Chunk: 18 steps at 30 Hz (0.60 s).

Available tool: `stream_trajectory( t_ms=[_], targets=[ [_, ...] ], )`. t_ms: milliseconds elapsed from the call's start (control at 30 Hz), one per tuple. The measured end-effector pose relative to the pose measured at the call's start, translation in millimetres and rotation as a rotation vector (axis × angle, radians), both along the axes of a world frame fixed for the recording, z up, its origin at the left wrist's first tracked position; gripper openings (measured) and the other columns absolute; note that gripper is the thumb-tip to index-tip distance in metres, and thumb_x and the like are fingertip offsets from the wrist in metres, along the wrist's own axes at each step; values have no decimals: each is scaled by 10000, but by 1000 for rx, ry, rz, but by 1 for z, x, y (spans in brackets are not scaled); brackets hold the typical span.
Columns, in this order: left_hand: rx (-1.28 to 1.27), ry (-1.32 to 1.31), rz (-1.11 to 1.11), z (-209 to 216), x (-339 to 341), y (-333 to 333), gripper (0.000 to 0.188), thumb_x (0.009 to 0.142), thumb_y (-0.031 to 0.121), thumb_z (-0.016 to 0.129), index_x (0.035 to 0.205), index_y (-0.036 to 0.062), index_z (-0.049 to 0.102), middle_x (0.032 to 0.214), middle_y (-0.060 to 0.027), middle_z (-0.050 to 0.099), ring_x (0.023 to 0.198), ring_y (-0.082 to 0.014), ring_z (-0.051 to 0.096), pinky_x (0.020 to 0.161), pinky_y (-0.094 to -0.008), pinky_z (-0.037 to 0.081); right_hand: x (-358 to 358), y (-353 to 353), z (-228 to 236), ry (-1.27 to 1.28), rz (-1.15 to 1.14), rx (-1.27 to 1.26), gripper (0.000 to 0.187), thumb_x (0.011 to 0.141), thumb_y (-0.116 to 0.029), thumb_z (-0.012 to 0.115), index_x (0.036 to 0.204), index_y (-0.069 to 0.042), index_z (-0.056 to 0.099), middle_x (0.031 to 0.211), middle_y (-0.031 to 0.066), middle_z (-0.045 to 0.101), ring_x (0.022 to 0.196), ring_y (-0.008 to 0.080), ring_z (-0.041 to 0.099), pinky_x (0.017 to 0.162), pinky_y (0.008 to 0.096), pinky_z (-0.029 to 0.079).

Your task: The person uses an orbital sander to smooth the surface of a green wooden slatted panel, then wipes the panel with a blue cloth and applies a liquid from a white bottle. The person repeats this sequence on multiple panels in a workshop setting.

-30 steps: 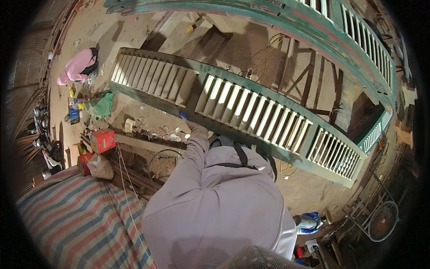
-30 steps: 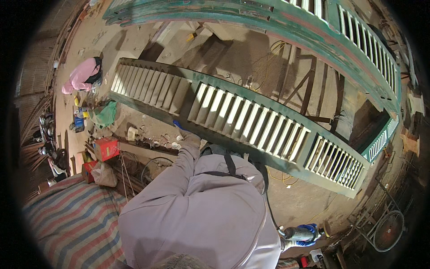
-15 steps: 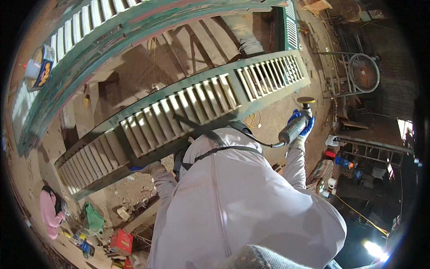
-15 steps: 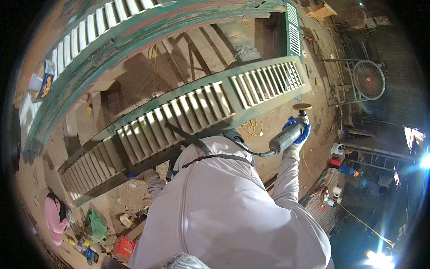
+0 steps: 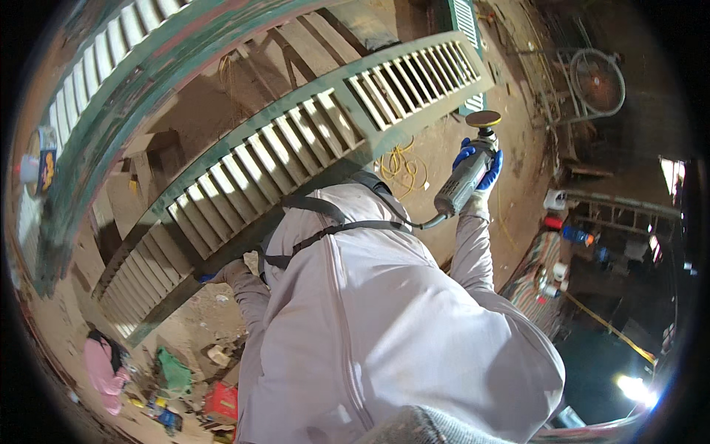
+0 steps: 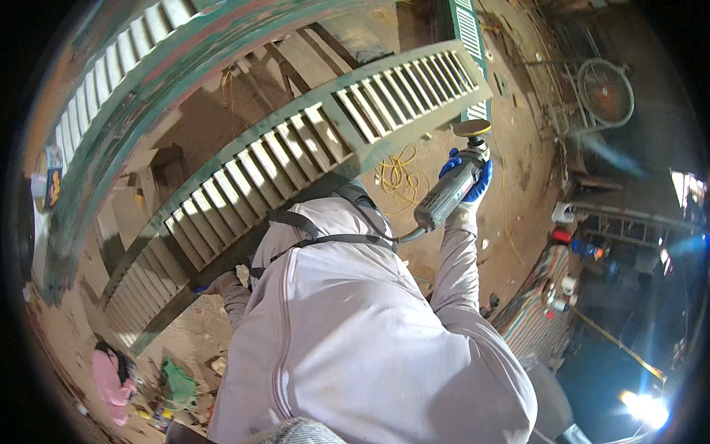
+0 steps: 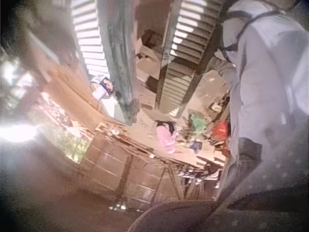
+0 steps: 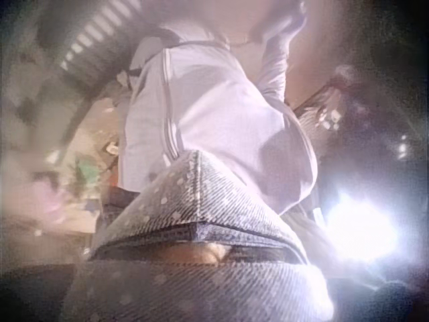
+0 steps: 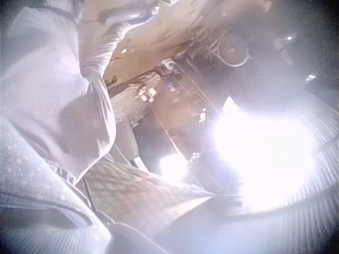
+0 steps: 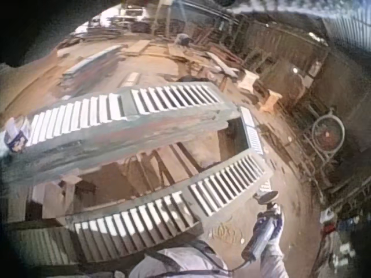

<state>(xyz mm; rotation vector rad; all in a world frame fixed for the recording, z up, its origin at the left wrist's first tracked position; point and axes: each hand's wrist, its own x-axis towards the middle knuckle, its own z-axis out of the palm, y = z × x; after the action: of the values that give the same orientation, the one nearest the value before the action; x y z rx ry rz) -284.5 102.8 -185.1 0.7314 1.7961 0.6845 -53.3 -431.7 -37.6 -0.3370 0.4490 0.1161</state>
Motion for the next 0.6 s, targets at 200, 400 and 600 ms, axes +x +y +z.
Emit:
stream_trajectory(
  t_ms=[200,400,600],
  targets=[
    [40,28,-63,-2,16,26,827,835,576,795,1347,-26,554,1363,-222,555,1255,-345,540,1042,-524,458,-85,-37,-28,-34,-124,-8,893,861,-627,735,1326,99,502,1015,144,672,900,276,666,833,403,598],
    [56,151,-142,5,21,32,822,847,559,800,1333,-58,556,1341,-235,563,1236,-342,551,1033,-505,471,-122,-49,-24,-24,-200,102,918,816,-618,819,1304,90,498,1071,177,670,895,303,676,820,406,611],
    [232,597,-403,37,32,-13,818,859,541,804,1319,-89,559,1319,-249,572,1218,-339,562,1025,-485,484,-137,-57,-11,54,-415,-126,736,909,-505,778,1367,-9,485,1173,183,626,906,287,672,835,433,619]
  ],
)
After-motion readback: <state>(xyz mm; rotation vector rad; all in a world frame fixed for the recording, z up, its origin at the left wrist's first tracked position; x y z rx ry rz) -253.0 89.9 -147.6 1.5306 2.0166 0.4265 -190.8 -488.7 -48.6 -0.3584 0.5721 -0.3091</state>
